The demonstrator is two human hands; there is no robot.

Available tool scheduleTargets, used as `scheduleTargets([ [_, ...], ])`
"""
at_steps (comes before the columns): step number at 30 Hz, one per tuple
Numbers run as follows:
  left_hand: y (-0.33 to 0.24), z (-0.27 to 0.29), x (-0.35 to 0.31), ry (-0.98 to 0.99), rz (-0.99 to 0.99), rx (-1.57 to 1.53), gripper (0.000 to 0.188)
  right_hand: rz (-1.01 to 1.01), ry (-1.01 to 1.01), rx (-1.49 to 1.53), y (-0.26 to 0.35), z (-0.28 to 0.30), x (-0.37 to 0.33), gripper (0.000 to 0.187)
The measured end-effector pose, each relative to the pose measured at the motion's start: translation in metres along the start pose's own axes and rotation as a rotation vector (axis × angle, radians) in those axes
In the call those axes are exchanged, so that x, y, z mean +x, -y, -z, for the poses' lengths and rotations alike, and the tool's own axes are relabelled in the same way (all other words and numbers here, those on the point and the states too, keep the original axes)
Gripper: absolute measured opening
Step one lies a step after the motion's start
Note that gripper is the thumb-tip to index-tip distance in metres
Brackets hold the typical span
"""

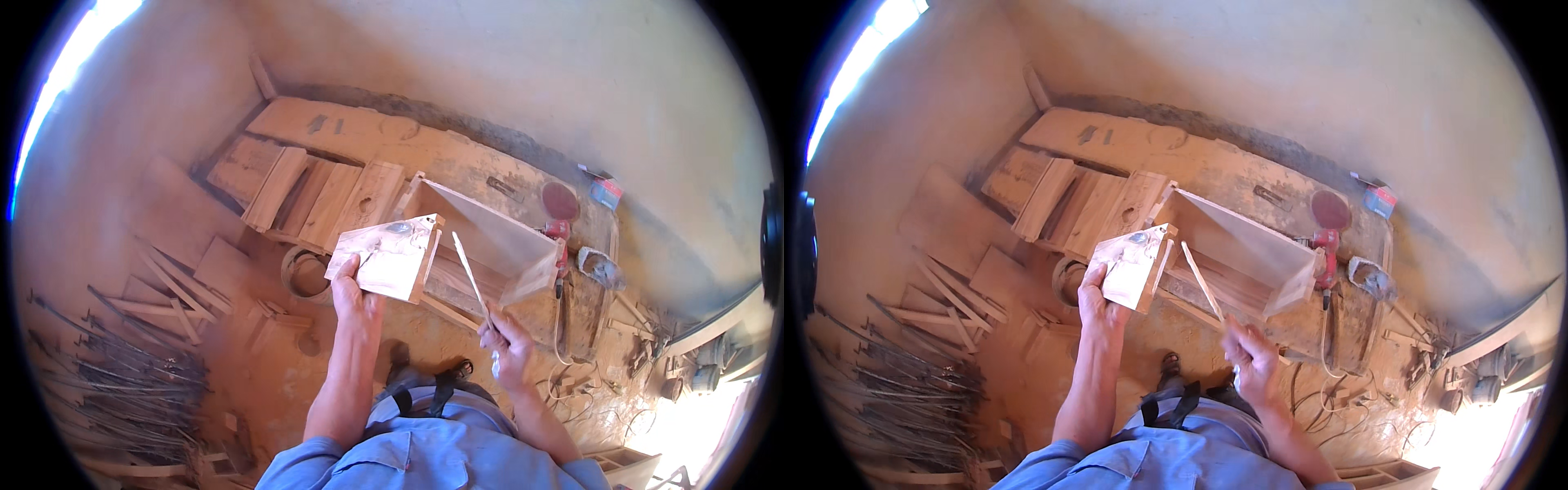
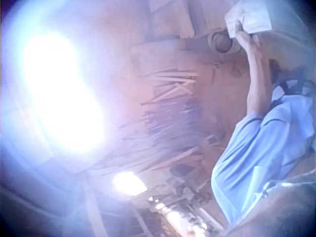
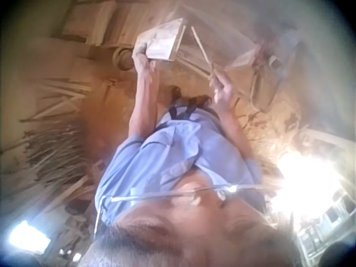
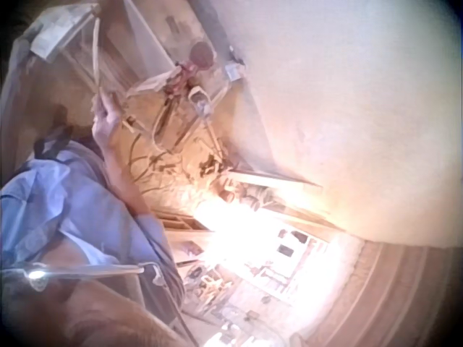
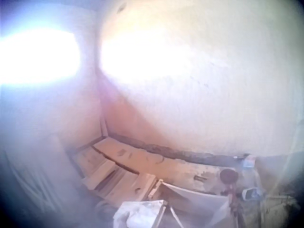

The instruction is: The person joins wooden panels together using a nail gun and hammer to construct a small wooden box, then attaches a thin plywood backing to the structure.

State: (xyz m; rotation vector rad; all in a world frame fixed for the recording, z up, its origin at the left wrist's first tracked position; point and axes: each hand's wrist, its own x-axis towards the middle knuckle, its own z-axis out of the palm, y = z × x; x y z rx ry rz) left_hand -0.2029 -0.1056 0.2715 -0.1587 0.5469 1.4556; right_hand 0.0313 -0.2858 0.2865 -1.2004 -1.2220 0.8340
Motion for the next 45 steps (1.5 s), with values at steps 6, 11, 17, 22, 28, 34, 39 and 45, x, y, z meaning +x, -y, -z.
scheduleTargets([
  [6,-0.002,0.005,0.004,0.028,-0.004,-0.003,0.045,0.236,0.033,-0.313,0.006,0.004,0.018,0.038],
  [11,-0.007,0.011,0.015,-0.037,-0.046,-0.01,0.044,0.271,0.074,-0.401,0.021,-0.01,-0.001,0.041],
  [17,-0.01,0.0,0.013,-0.021,-0.026,-0.008,0.042,0.246,-0.016,-0.286,0.018,-0.025,0.003,0.042],
  [22,-0.011,-0.003,0.02,-0.038,-0.021,-0.037,0.043,0.327,-0.04,-0.36,-0.016,-0.031,-0.005,0.043],
  [28,-0.018,-0.003,0.023,-0.011,-0.057,0.006,0.044,-0.131,0.031,0.117,-0.016,-0.016,-0.016,0.033],
  [34,-0.02,-0.001,0.026,-0.018,-0.043,0.019,0.042,-0.738,0.335,0.603,0.017,-0.012,0.002,0.038],
  [39,-0.024,0.008,0.033,0.0,-0.013,0.005,0.042,-0.72,0.456,0.772,-0.004,-0.009,-0.018,0.04],
  [45,-0.03,0.007,0.033,0.017,-0.002,0.011,0.044,-0.716,0.434,0.754,-0.008,-0.015,0.001,0.043],
])
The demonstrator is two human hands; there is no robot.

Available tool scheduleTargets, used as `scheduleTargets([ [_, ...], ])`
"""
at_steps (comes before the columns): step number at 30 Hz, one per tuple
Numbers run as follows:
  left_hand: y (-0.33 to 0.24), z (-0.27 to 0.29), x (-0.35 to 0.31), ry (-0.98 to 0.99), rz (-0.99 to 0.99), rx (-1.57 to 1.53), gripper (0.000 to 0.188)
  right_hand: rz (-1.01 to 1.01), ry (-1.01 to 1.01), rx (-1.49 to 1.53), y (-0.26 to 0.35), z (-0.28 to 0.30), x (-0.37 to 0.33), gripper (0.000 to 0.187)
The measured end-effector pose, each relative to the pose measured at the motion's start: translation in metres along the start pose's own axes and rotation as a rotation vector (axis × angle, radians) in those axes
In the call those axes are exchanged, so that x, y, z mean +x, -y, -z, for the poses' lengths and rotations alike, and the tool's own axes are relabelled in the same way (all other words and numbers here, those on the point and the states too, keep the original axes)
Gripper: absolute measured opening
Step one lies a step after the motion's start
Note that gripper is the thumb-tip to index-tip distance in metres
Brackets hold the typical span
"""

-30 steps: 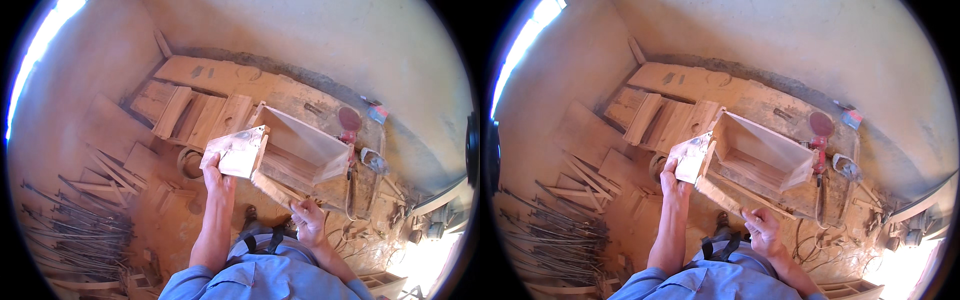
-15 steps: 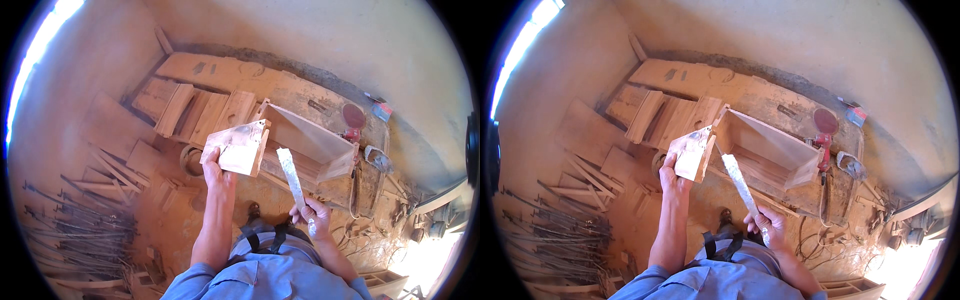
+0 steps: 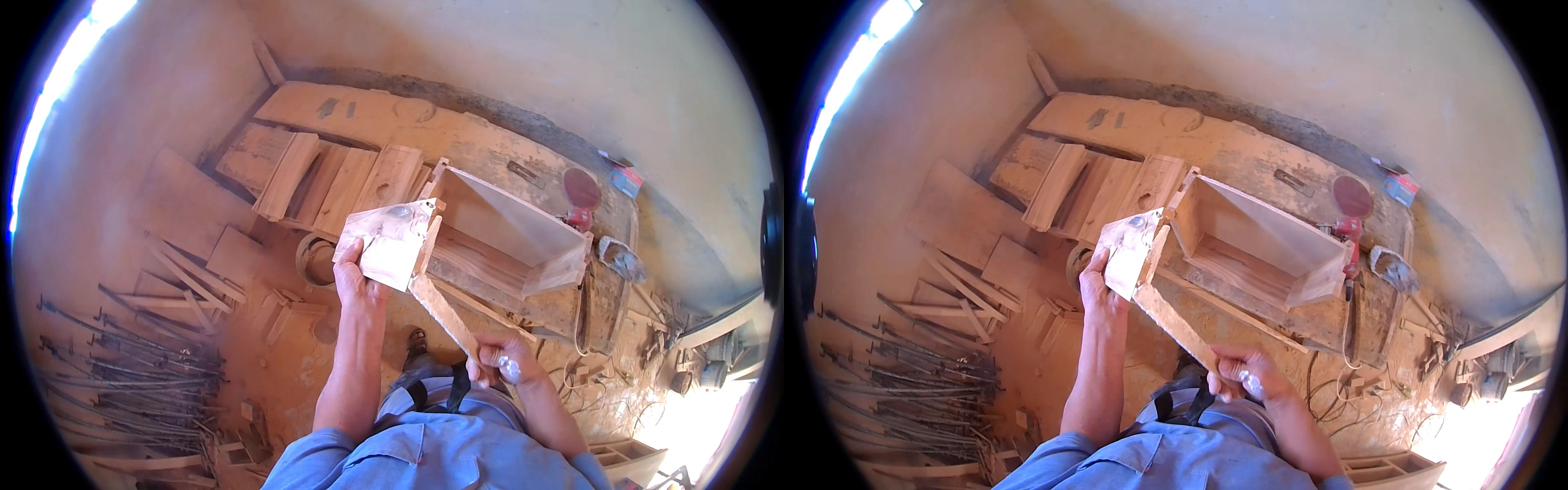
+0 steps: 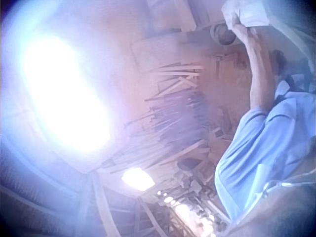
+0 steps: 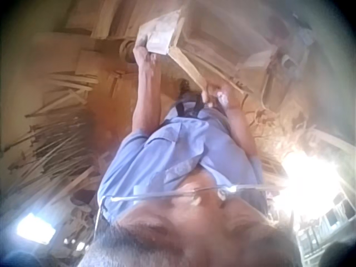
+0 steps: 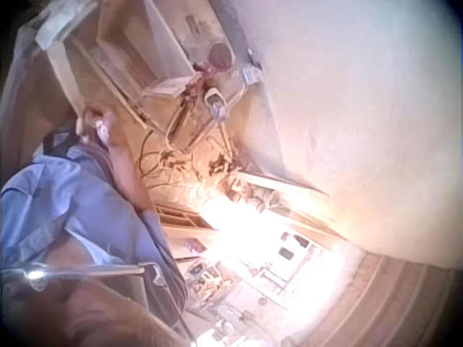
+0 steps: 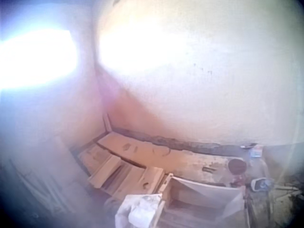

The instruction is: The person joins wooden panels together using a nail gun and hammer to construct a small wooden box, then attaches a thin plywood backing to the structure.

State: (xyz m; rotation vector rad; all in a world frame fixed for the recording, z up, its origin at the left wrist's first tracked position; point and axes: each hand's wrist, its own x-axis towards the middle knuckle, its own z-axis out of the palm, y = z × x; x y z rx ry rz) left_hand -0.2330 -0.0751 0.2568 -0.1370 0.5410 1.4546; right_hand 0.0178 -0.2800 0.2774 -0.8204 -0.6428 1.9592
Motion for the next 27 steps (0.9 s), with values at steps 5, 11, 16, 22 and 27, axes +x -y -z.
scheduleTargets([
  [5,-0.003,-0.007,-0.005,-0.033,0.018,0.008,0.046,0.056,-0.01,-0.144,0.028,0.003,0.024,0.043],
  [11,-0.009,-0.002,-0.002,-0.024,0.027,0.017,0.047,0.134,-0.067,-0.134,0.046,0.002,0.05,0.046],
  [16,-0.009,0.003,0.005,-0.05,0.027,-0.008,0.047,0.351,-0.293,-0.394,0.046,-0.026,0.059,0.041],
  [22,-0.009,0.017,0.024,-0.045,0.02,-0.084,0.046,0.765,-0.383,-0.987,-0.001,-0.038,0.068,0.048],
  [27,-0.022,-0.003,0.026,-0.055,-0.065,-0.026,0.044,0.945,-0.268,-1.282,-0.013,-0.031,0.047,0.047],
])
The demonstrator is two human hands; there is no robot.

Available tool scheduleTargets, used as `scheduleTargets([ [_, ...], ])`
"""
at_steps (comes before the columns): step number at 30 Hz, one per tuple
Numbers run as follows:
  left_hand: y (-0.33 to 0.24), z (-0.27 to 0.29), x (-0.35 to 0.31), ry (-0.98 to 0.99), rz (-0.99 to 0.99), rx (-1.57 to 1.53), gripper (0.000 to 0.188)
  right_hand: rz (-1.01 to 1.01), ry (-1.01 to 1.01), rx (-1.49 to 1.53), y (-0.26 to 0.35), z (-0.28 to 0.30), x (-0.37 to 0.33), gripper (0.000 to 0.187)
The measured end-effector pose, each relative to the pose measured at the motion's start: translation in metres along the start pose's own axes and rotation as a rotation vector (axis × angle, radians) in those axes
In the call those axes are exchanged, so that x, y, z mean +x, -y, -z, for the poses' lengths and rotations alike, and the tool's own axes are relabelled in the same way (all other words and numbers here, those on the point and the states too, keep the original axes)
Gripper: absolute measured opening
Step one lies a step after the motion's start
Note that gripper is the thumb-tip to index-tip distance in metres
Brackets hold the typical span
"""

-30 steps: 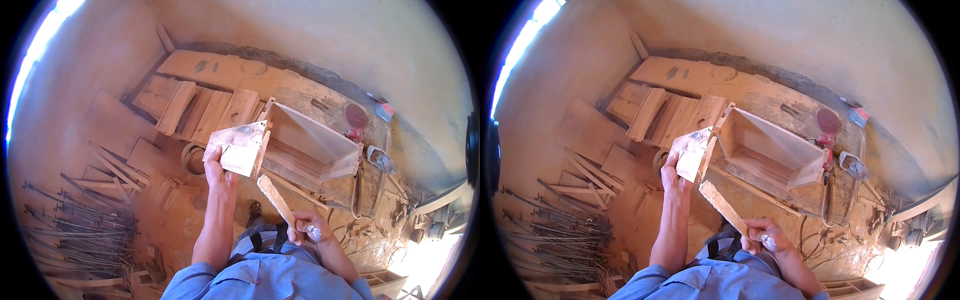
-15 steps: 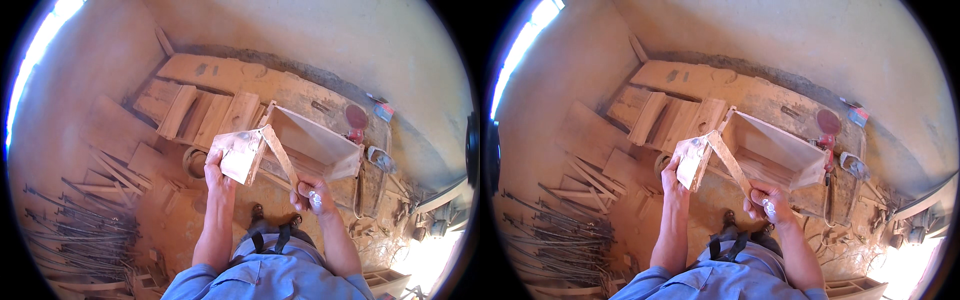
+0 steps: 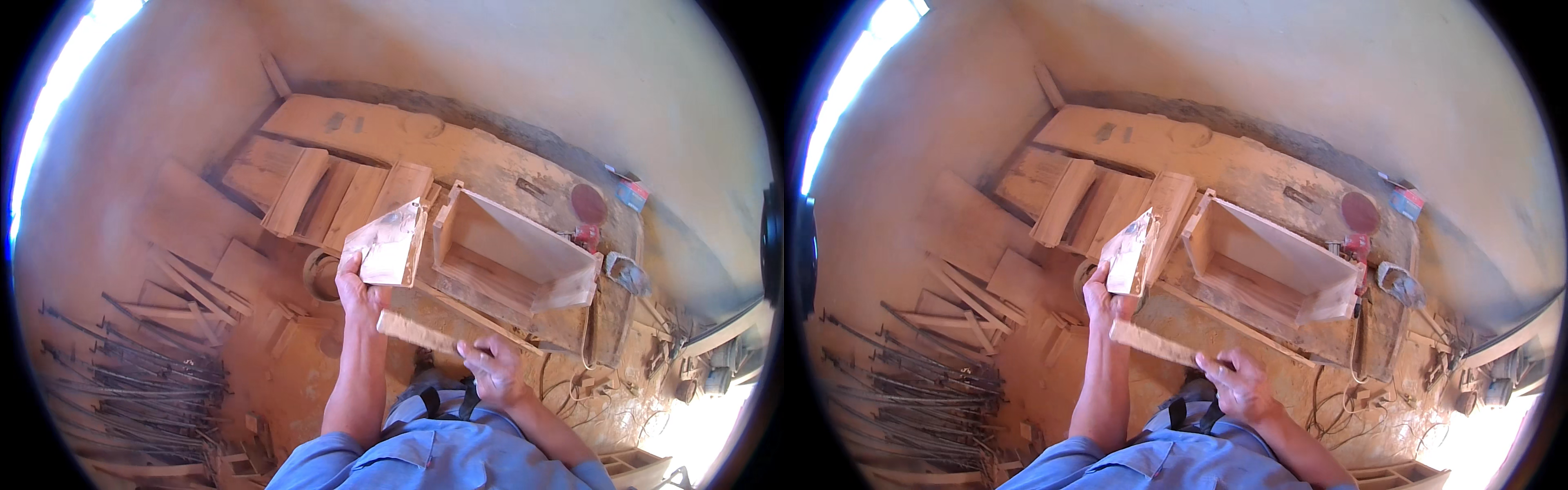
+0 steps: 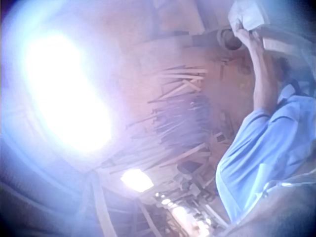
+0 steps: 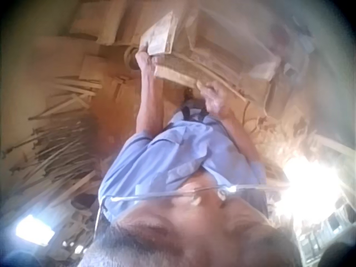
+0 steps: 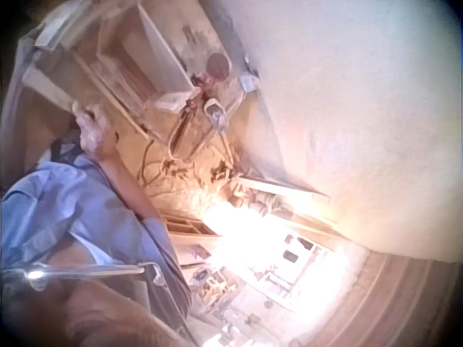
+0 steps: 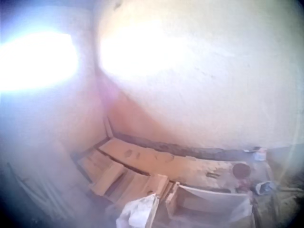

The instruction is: The person joins wooden panels together using a nail gun and hammer to construct a small wooden box, then attaches a thin plywood backing to the structure.

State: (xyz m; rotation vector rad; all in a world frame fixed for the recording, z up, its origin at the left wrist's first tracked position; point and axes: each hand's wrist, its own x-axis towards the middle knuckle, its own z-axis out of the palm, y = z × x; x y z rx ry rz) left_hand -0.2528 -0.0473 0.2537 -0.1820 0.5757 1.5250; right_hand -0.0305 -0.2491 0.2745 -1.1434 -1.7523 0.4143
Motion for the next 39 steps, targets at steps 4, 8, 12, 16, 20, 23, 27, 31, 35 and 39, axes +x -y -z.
scheduleTargets([
  [4,0.0,-0.005,0.014,-0.032,-0.032,-0.026,0.042,-0.186,-0.113,0.096,0.003,0.025,-0.036,0.039],
  [8,0.002,0.012,0.032,0.057,-0.065,0.191,0.045,-0.56,-0.621,0.183,-0.007,0.066,-0.075,0.042],
  [12,-0.012,-0.005,0.017,-0.004,-0.153,0.476,0.046,-0.97,-0.964,0.293,-0.042,0.137,-0.111,0.054],
  [16,0.028,-0.027,-0.007,0.128,-0.188,0.552,0.05,-1.166,-0.988,0.192,-0.138,0.192,-0.191,0.057],
  [20,0.076,-0.076,-0.044,0.259,-0.206,0.649,0.048,-1.288,-0.88,0.102,-0.264,0.257,-0.242,0.046],
  [23,0.091,-0.08,-0.046,0.337,-0.311,0.888,0.048,-1.4,-0.758,0.051,-0.329,0.277,-0.198,0.025],
  [27,0.142,-0.115,-0.065,0.167,-0.231,0.819,0.042,-1.578,-0.42,-0.137,-0.437,0.333,-0.198,0.022],
  [31,0.176,-0.123,-0.074,0.0,-0.211,0.725,0.04,-1.416,-0.115,-0.711,-0.491,0.342,-0.188,0.025],
  [35,0.185,-0.119,-0.085,0.069,-0.221,0.68,0.045,-1.339,-0.066,-0.723,-0.497,0.329,-0.187,0.024],
  [39,0.195,-0.107,-0.077,-0.03,-0.146,0.638,0.04,-1.36,-0.035,-0.747,-0.487,0.343,-0.196,0.027],
])
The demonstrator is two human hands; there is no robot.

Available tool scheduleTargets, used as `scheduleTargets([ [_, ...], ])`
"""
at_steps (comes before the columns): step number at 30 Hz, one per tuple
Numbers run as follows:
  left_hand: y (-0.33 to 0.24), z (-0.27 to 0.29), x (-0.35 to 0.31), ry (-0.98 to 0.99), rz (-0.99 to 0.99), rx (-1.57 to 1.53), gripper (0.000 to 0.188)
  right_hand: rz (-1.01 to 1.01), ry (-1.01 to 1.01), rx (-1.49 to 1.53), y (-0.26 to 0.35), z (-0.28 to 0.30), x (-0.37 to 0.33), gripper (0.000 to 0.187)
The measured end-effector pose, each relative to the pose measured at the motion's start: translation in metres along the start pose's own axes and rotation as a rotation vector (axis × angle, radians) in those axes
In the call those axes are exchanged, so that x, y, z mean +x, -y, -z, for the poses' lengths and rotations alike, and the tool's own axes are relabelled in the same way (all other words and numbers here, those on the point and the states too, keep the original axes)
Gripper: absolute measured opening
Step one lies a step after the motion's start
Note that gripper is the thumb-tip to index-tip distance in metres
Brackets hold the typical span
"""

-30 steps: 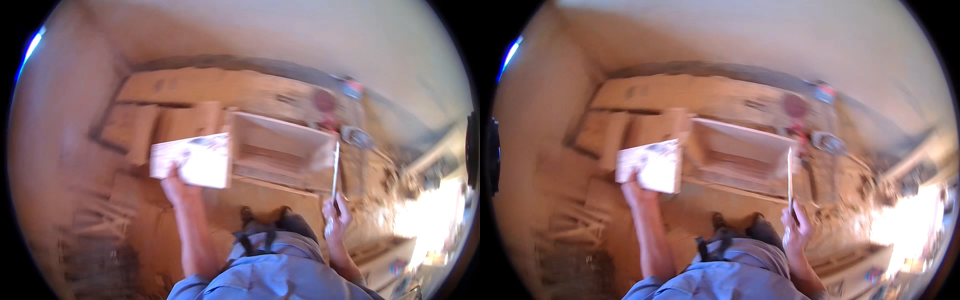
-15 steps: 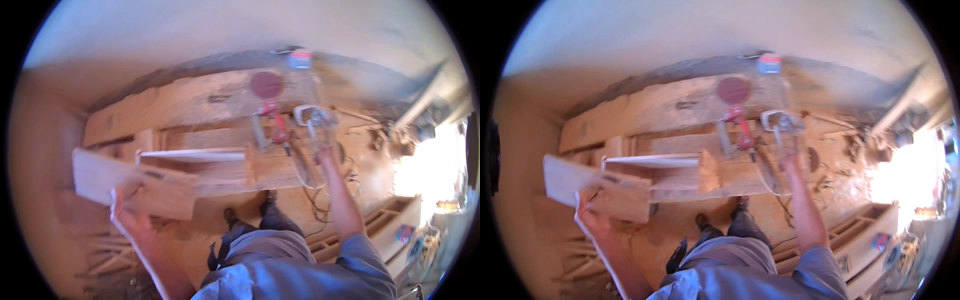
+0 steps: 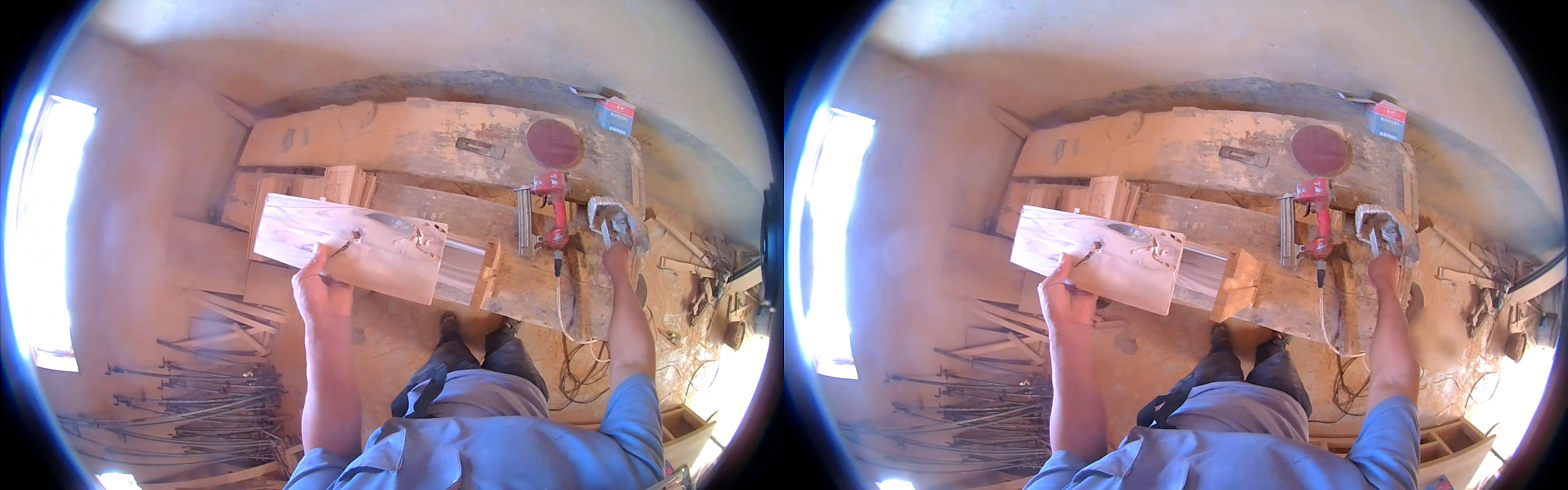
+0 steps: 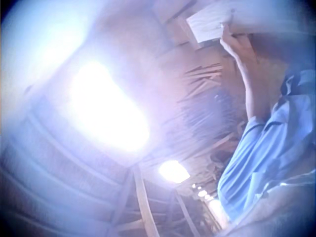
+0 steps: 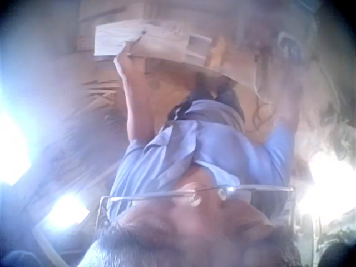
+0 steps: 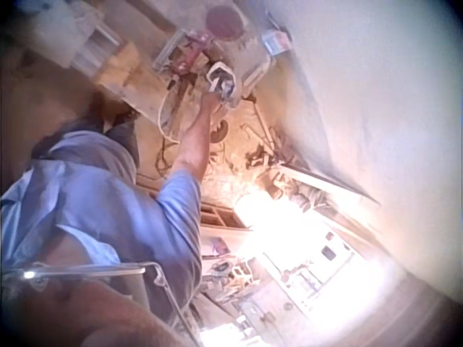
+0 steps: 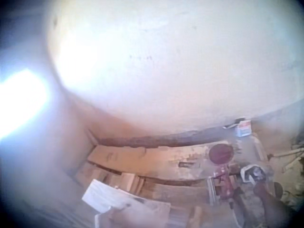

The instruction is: The person joins wooden panels together using a nail gun and hammer to construct a small wooden box, then attaches a thin plywood backing to the structure.

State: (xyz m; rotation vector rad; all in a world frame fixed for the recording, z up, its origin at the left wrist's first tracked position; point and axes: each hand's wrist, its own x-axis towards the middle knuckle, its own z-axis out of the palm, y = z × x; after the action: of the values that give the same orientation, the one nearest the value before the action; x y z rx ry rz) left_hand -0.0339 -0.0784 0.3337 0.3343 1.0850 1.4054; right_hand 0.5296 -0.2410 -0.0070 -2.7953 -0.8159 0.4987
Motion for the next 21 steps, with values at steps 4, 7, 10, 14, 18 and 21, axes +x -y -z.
scheduleTargets([
  [4,0.011,0.026,0.017,-0.006,0.016,-0.02,0.037,0.086,-0.13,0.127,0.033,0.031,-0.045,0.035],
  [7,0.017,0.035,0.022,-0.018,0.1,-0.056,0.04,0.139,-0.245,0.421,0.081,0.071,-0.122,0.04],
  [10,0.027,0.008,0.003,0.013,0.1,-0.056,0.051,0.19,-0.253,0.74,0.101,0.076,-0.201,0.037],
  [14,0.039,0.016,0.01,0.014,0.21,-0.073,0.05,0.181,0.042,0.968,0.134,0.075,-0.288,0.032],
  [18,0.042,0.012,0.004,0.054,0.251,-0.043,0.046,0.243,0.127,1.093,0.181,0.084,-0.341,0.027],
  [21,0.044,0.016,0.008,0.068,0.265,-0.036,0.044,0.292,0.165,1.097,0.204,0.077,-0.357,0.037],
])
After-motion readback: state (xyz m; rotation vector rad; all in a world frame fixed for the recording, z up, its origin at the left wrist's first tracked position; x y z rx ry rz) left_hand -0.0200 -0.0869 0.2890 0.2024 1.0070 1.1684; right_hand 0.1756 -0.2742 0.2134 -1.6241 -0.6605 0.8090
